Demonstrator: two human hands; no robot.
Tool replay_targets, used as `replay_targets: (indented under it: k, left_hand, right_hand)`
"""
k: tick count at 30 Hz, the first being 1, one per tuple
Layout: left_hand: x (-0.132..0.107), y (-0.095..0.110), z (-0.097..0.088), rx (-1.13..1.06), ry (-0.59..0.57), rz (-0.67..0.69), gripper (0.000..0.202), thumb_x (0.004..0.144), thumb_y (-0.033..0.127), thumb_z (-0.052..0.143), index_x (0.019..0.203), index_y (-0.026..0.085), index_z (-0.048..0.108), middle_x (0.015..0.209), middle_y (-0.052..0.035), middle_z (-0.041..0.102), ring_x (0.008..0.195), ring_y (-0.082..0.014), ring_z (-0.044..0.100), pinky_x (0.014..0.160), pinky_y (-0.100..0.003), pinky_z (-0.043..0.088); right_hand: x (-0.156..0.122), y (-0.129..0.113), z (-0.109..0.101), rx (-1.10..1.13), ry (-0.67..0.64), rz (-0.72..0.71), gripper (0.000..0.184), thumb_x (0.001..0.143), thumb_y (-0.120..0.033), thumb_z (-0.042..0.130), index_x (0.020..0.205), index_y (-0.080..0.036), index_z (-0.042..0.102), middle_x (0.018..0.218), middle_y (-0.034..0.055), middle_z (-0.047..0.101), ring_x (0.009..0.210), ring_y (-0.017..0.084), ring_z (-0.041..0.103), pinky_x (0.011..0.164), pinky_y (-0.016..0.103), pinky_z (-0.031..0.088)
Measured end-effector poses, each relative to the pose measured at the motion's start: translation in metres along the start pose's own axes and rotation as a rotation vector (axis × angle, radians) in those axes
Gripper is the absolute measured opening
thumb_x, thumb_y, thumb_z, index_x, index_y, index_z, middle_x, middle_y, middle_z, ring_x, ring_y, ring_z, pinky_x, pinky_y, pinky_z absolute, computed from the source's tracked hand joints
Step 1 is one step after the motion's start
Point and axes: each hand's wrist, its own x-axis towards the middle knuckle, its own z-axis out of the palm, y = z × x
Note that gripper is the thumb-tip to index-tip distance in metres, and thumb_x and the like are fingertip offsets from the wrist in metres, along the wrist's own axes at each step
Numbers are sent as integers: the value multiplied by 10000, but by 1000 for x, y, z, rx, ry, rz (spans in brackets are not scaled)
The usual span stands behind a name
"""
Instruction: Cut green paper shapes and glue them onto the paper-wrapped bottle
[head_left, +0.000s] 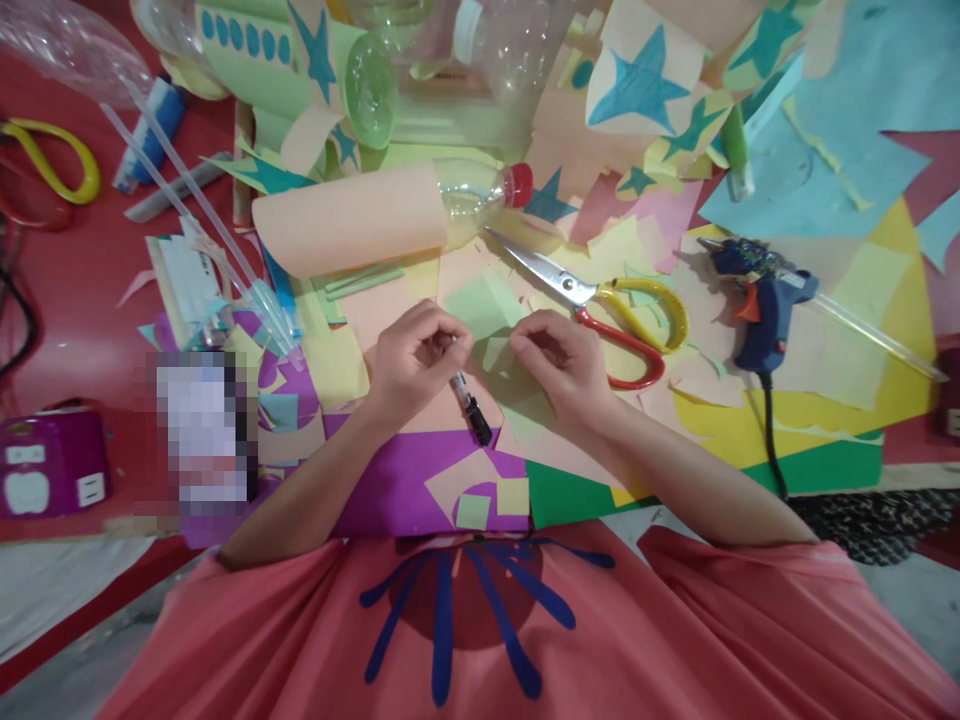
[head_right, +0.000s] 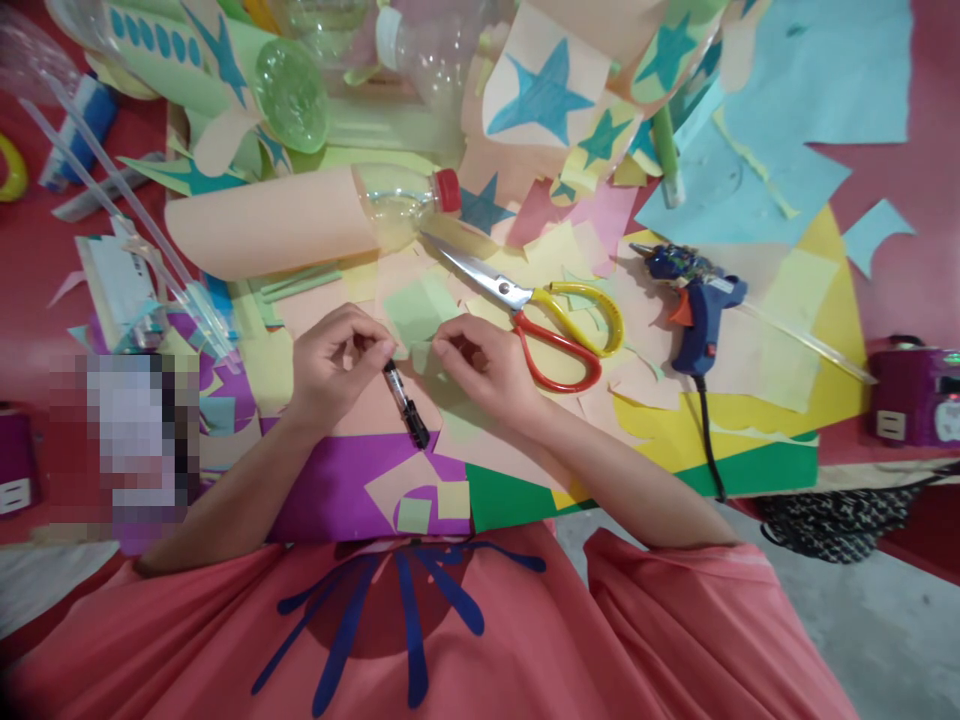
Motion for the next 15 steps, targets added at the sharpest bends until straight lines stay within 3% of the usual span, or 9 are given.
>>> replay_targets:
  k: [3,9,15]
  left_hand:
    - [0,-2,0,-34,102,-13,170,943,287,637,785,226,627,704,15,605,606,-108,536,571,-247,453]
    - [-4,4,3,74,-176,145,167,976,300,605,825,231,617,715,8,621,637,-133,560,647,-284,487]
    - [-5,4,3,69,-176,89,232,986,333,580,779,233,607,678,1,603,643,-142,562,640,-289,485]
  right_hand:
    - [0,0,0,31,27,31,144,944,-261,591,805,-224,604,696,-18,625,576,106,527,497,244,392]
    - [-1,3,2,-16,-85,-164,138,952,-260,613,819,-223,624,708,-12,650,575,107,528,537,258,421]
    - [0,2,1,-73,-93,-154,174,966,-291,584,805,-231,612,712,-5,654,574,111,523,539,269,422]
